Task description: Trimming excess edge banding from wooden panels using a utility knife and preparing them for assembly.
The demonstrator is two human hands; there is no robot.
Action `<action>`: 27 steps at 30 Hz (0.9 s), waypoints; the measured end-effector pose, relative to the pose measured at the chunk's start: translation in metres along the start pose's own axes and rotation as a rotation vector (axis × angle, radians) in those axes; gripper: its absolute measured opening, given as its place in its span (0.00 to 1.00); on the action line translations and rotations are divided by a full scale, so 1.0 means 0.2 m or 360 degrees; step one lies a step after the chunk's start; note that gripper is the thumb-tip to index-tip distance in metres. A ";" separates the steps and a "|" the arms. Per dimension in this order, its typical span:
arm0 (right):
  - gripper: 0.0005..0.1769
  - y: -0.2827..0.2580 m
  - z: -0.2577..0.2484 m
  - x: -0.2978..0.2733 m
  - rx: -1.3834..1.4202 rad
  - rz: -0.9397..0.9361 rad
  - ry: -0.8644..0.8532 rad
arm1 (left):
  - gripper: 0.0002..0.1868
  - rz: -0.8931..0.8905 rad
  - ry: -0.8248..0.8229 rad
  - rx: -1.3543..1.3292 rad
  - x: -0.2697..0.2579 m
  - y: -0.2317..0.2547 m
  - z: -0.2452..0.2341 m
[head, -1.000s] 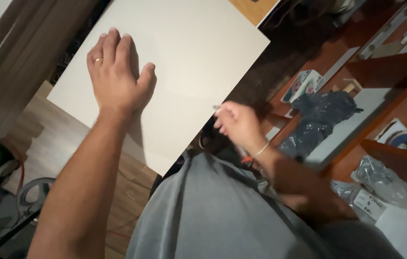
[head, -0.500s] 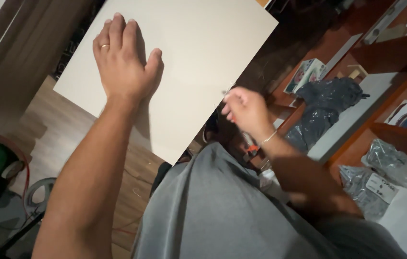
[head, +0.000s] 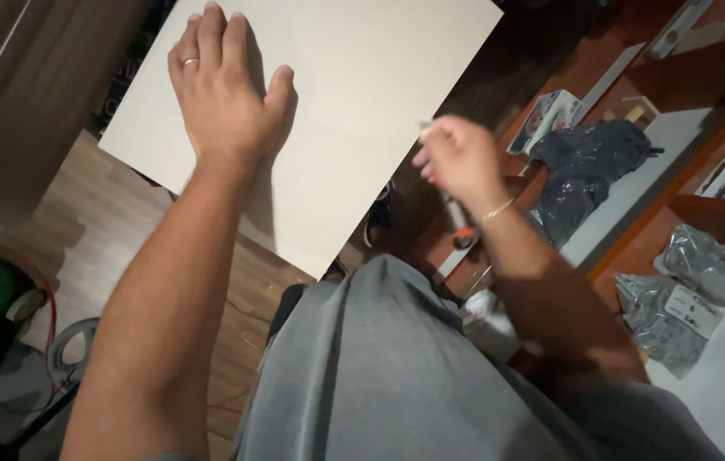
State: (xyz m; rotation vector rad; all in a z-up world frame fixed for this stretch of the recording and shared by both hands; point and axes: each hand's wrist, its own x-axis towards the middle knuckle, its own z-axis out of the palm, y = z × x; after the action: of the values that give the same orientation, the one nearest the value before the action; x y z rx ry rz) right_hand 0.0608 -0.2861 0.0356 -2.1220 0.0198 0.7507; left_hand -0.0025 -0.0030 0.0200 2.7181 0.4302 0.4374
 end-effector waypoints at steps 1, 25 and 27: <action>0.11 -0.02 -0.03 0.04 0.0023 0.0009 0.0030 | 0.32 0.0013 0.0016 -0.0007 0.00 0.00 0.00; 0.10 0.16 0.30 -0.32 0.0097 -0.0117 -0.0210 | 0.44 -0.0001 -0.0028 0.0191 0.00 -0.03 0.03; 0.10 0.17 0.35 -0.39 0.0075 -0.0111 -0.0228 | 0.43 0.0000 -0.0034 0.0177 0.00 -0.04 0.04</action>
State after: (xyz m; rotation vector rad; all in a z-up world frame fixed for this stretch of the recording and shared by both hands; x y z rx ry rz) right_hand -0.0490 -0.2753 0.0197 -2.0094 -0.1121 0.8507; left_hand -0.0013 0.0020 0.0109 2.8274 0.4617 0.3955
